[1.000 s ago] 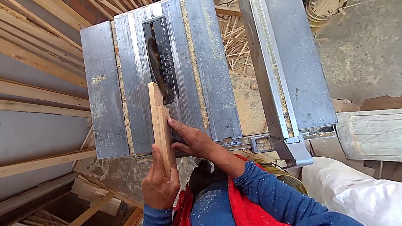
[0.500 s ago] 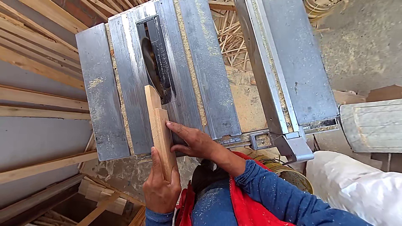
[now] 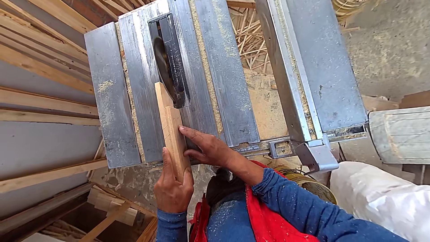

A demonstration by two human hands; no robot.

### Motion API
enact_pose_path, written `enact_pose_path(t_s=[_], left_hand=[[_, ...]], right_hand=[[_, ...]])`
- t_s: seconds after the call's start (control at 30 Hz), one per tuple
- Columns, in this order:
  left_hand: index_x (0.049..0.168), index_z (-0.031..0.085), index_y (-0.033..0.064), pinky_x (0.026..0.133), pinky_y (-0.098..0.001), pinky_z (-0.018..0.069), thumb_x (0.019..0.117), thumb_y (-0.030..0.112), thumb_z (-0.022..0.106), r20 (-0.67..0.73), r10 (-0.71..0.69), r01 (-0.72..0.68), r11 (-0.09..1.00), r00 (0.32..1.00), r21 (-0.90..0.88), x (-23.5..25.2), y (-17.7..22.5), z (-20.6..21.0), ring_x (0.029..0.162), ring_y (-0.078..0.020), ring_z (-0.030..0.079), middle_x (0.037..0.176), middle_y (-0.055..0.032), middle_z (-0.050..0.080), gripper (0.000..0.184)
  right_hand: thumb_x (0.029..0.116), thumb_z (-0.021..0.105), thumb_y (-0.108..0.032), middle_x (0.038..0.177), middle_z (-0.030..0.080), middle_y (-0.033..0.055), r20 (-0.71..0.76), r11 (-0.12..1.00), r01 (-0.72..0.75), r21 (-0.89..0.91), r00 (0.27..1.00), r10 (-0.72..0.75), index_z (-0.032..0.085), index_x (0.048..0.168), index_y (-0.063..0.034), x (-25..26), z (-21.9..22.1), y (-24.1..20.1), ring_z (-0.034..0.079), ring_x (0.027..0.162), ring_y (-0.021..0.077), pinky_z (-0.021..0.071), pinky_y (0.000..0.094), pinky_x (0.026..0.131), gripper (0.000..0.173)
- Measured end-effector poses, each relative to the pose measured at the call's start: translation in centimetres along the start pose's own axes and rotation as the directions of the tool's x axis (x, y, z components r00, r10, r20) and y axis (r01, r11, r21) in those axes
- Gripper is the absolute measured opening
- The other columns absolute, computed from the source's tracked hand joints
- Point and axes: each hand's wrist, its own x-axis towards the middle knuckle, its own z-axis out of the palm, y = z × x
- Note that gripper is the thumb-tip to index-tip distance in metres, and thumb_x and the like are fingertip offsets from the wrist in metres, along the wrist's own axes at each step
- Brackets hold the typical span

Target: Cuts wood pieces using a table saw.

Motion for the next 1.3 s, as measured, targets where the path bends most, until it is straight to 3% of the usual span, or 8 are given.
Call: enact_pose_path(t_s=[0.2,0.43,0.73,0.83,0.97,1.3], left_hand=[[0.144,0.044,-0.0175,0.079,-0.0335,0.0623,0.078,0.025,0.073,0.022,-0.002,0.004,0.993,1.0,-0.122,-2.3,-2.1,0.1,0.088,-0.0168,0.075,0.112,-0.0218,0.073,0.083],[0.143,0.044,-0.0177,0.082,-0.0331,0.0616,0.0783,0.027,0.074,0.033,-0.029,0.031,0.996,0.999,-0.087,-2.2,-1.2,0.1,0.092,-0.0169,0.074,0.114,-0.022,0.072,0.084],[0.141,0.047,-0.0183,0.077,-0.0354,0.0621,0.0777,0.026,0.074,0.032,0.0,0.001,0.999,0.999,-0.037,-0.9,0.4,0.0,0.086,-0.0184,0.075,0.107,-0.02,0.074,0.082],[0.141,0.048,-0.0174,0.072,-0.0375,0.0623,0.0777,0.026,0.073,0.024,0.028,-0.028,1.0,0.999,-0.01,-1.1,0.4,-0.1,0.082,-0.0198,0.075,0.104,-0.0201,0.074,0.08],[0.139,0.049,-0.0188,0.073,-0.0369,0.0628,0.0772,0.024,0.073,0.016,0.054,-0.054,0.998,0.998,-0.019,-2.0,0.2,0.0,0.086,-0.0214,0.076,0.108,-0.0226,0.073,0.079],[0.141,0.048,-0.0171,0.07,-0.0401,0.0622,0.0783,0.026,0.073,0.022,-0.005,0.004,1.0,1.0,0.01,-0.4,0.6,0.3,0.08,-0.0216,0.075,0.102,-0.0186,0.075,0.08]], right_hand=[[0.097,0.072,-0.03,0.147,0.057,0.0165,0.039,0.996,0.068,-0.057,0.997,-0.066,0.051,0.146,0.003,-0.7,0.5,0.3,0.057,0.136,0.0197,0.0483,0.0332,0.113,0.062],[0.0947,0.075,-0.024,0.148,0.057,0.0165,0.021,0.998,0.055,-0.032,0.998,-0.054,0.051,0.146,0.0023,-0.8,0.3,0.4,0.058,0.135,0.0197,0.0498,0.0332,0.111,0.062],[0.0972,0.071,-0.016,0.149,0.055,0.0181,-0.01,0.999,0.033,0.033,0.999,-0.033,0.049,0.146,0.0044,-0.6,0.1,0.5,0.055,0.138,0.0207,0.0467,0.0338,0.115,0.058],[0.0983,0.068,-0.013,0.146,0.058,0.0166,-0.011,0.999,0.025,0.028,1.0,-0.024,0.051,0.145,0.0034,-0.6,-0.2,0.3,0.059,0.134,0.02,0.0495,0.0331,0.112,0.053],[0.0977,0.07,-0.014,0.141,0.062,0.0151,-0.01,0.999,0.029,0.019,1.0,-0.029,0.055,0.141,0.0021,-0.9,-0.5,0.2,0.064,0.126,0.0192,0.0545,0.0327,0.105,0.049],[0.0964,0.072,-0.019,0.143,0.06,0.0165,-0.013,1.0,0.014,0.027,1.0,-0.014,0.052,0.143,0.0034,-0.7,-0.4,0.2,0.062,0.13,0.0198,0.0529,0.0333,0.108,0.055]])
